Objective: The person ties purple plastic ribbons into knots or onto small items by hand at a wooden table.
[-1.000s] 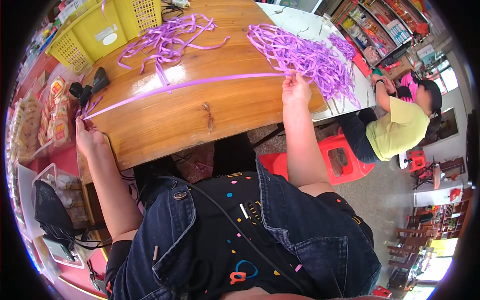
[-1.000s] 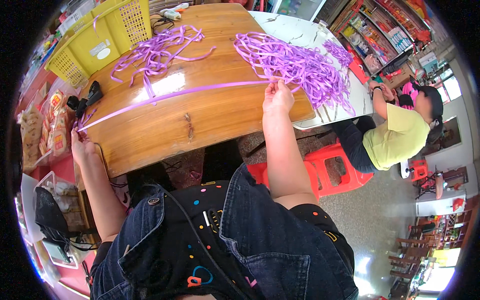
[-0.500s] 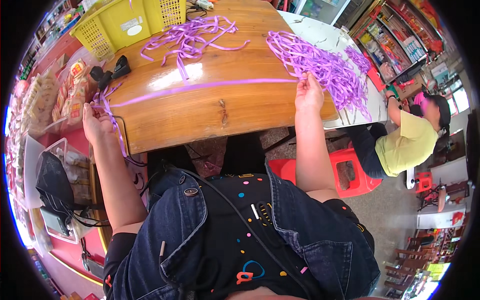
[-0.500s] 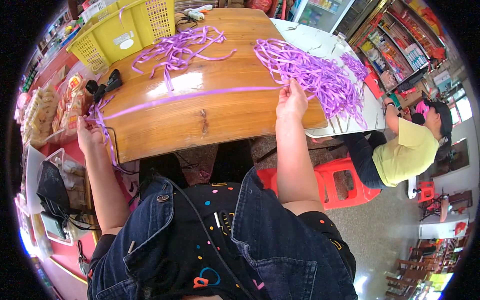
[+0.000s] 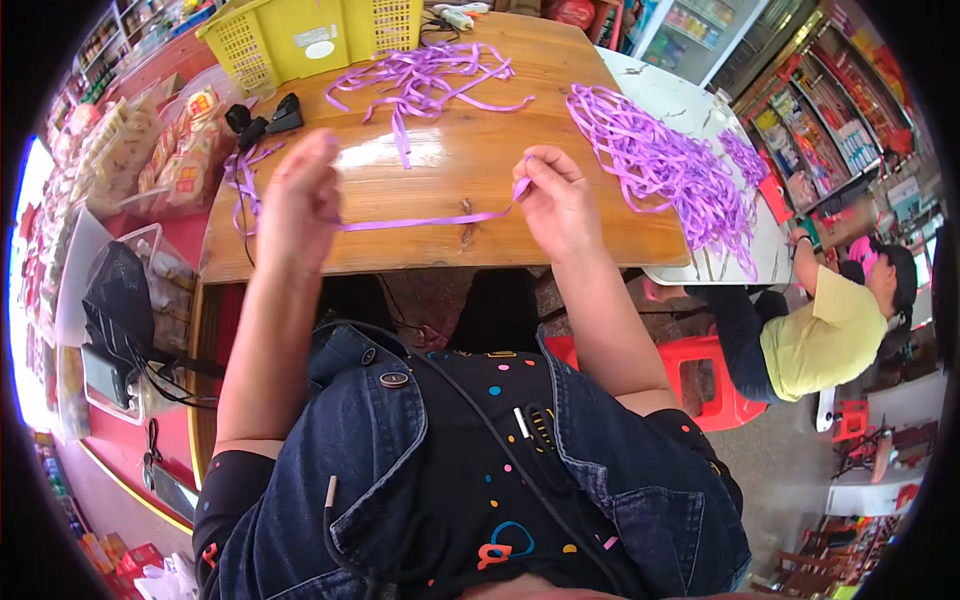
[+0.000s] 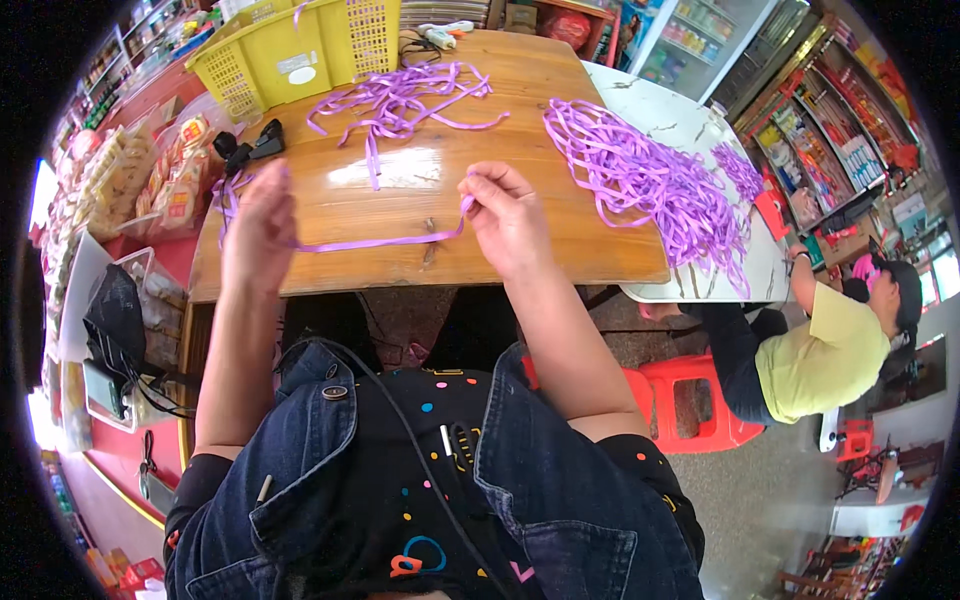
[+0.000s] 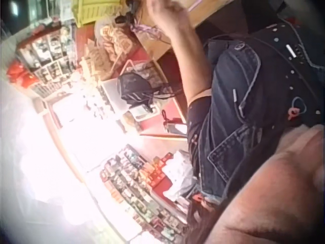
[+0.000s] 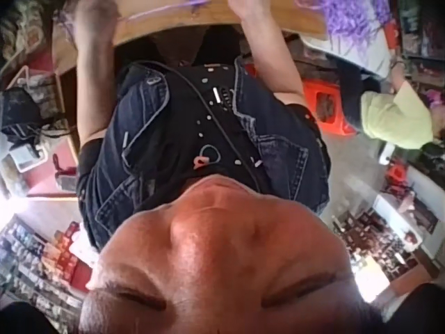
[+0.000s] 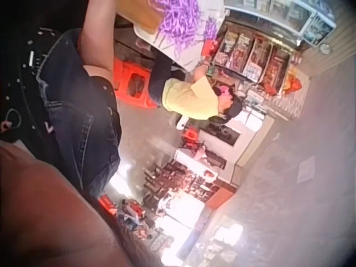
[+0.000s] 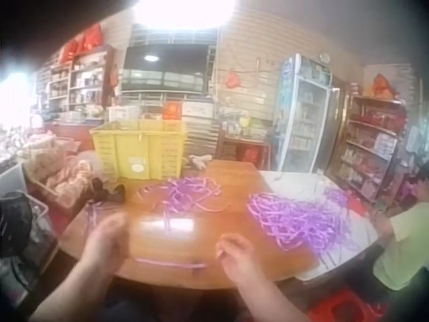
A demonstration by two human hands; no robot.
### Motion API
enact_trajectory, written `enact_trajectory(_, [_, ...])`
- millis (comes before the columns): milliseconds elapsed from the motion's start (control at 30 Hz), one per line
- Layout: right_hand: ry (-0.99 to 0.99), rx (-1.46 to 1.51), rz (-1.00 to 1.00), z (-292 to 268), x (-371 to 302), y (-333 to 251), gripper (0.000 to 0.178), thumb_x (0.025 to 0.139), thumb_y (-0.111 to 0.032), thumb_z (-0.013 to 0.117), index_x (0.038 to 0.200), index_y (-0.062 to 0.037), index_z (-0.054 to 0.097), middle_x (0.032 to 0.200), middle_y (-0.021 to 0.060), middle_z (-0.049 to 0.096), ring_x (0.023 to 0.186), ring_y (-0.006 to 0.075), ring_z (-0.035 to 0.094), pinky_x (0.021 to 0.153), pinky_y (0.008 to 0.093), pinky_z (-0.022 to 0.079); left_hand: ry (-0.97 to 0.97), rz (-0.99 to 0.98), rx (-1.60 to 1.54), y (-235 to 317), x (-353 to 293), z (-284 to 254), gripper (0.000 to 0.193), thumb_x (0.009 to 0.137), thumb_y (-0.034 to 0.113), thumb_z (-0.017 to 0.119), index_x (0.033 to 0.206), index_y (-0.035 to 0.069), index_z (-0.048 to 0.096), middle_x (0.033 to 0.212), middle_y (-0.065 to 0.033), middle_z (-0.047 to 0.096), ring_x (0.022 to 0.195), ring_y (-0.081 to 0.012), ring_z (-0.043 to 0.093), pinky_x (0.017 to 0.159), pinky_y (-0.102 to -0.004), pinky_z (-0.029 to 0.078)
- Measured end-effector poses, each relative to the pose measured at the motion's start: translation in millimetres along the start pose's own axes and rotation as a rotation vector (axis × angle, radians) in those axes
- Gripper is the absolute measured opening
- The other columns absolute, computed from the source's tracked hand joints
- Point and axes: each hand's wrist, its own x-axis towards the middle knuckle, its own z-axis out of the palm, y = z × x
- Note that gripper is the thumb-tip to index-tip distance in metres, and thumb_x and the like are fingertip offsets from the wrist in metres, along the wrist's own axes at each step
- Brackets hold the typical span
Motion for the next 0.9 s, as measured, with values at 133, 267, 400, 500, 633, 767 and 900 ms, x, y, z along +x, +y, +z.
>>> enact_trajectory(133, [-0.071, -0.023, 0.040, 20, -8, 1, 0.016, 0.083, 0.001, 0.056, 0.098, -0.0007, 0.061, 0.087, 0.0090, 0.063, 0.077, 0.0137, 0.058, 0.067, 0.0240, 0.045, -0.172, -0.234, 0.044, -22, -29, 39, 0.017, 0.087, 0.012, 0.057, 0.101, 0.003, 0.059, 0.073, 0.0042, 0.053, 0.048, -0.0018, 0.033, 0.041, -0.0168, 0.023])
enact_trajectory(267, [-0.086, -0.167, 0.033, 37, -16, 5, 0.017, 0.082, 0.002, 0.058, 0.099, 0.0000, 0.061, 0.088, 0.0085, 0.064, 0.079, 0.0131, 0.060, 0.070, 0.0234, 0.046, -0.243, -0.348, 0.043, -36, -30, 43, 0.019, 0.087, 0.011, 0.057, 0.104, 0.003, 0.059, 0.081, 0.0001, 0.057, 0.050, -0.0022, 0.035, 0.041, -0.0164, 0.023])
enact_trajectory(400, [-0.073, -0.425, -0.011, 43, -18, 8, 0.017, 0.079, 0.003, 0.062, 0.096, -0.0002, 0.063, 0.086, 0.0058, 0.064, 0.077, 0.0111, 0.060, 0.071, 0.0221, 0.047, -0.289, -0.414, 0.020, -44, -22, 39, 0.015, 0.087, 0.012, 0.058, 0.099, 0.004, 0.060, 0.080, -0.0003, 0.058, 0.050, -0.0021, 0.037, 0.041, -0.0159, 0.024])
enact_trajectory(500, [-0.054, -0.564, -0.030, 48, -17, 8, 0.016, 0.078, 0.004, 0.063, 0.094, -0.0004, 0.064, 0.084, 0.0041, 0.063, 0.077, 0.0095, 0.059, 0.070, 0.0209, 0.047, -0.284, -0.427, 0.032, -46, -18, 38, 0.014, 0.086, 0.012, 0.058, 0.097, 0.004, 0.061, 0.078, 0.0000, 0.057, 0.051, -0.0021, 0.037, 0.041, -0.0159, 0.024])
enact_trajectory(633, [-0.063, -0.635, -0.060, 49, -16, 13, 0.015, 0.079, 0.005, 0.062, 0.093, -0.0001, 0.063, 0.084, 0.0029, 0.062, 0.077, 0.0082, 0.058, 0.069, 0.0197, 0.047, -0.284, -0.444, 0.010, -51, -12, 32, 0.014, 0.086, 0.011, 0.059, 0.097, 0.004, 0.061, 0.077, 0.0005, 0.057, 0.051, -0.0021, 0.036, 0.041, -0.0161, 0.024])
enact_trajectory(767, [-0.069, -0.639, -0.017, 48, -12, 19, 0.015, 0.079, 0.005, 0.061, 0.094, 0.0000, 0.063, 0.085, 0.0029, 0.062, 0.077, 0.0077, 0.057, 0.068, 0.0197, 0.046, -0.300, -0.417, 0.030, -53, -7, 26, 0.014, 0.085, 0.010, 0.059, 0.098, 0.003, 0.061, 0.076, 0.0010, 0.057, 0.051, -0.0019, 0.037, 0.042, -0.0162, 0.024])
enact_trajectory(900, [-0.047, -0.695, -0.021, 50, -5, 24, 0.016, 0.080, 0.006, 0.061, 0.095, 0.0002, 0.063, 0.085, 0.0023, 0.061, 0.076, 0.0074, 0.057, 0.067, 0.0193, 0.045, -0.285, -0.415, 0.030, -52, 1, 18, 0.013, 0.085, 0.010, 0.059, 0.096, 0.003, 0.062, 0.076, 0.0006, 0.058, 0.052, -0.0019, 0.037, 0.042, -0.0165, 0.025])
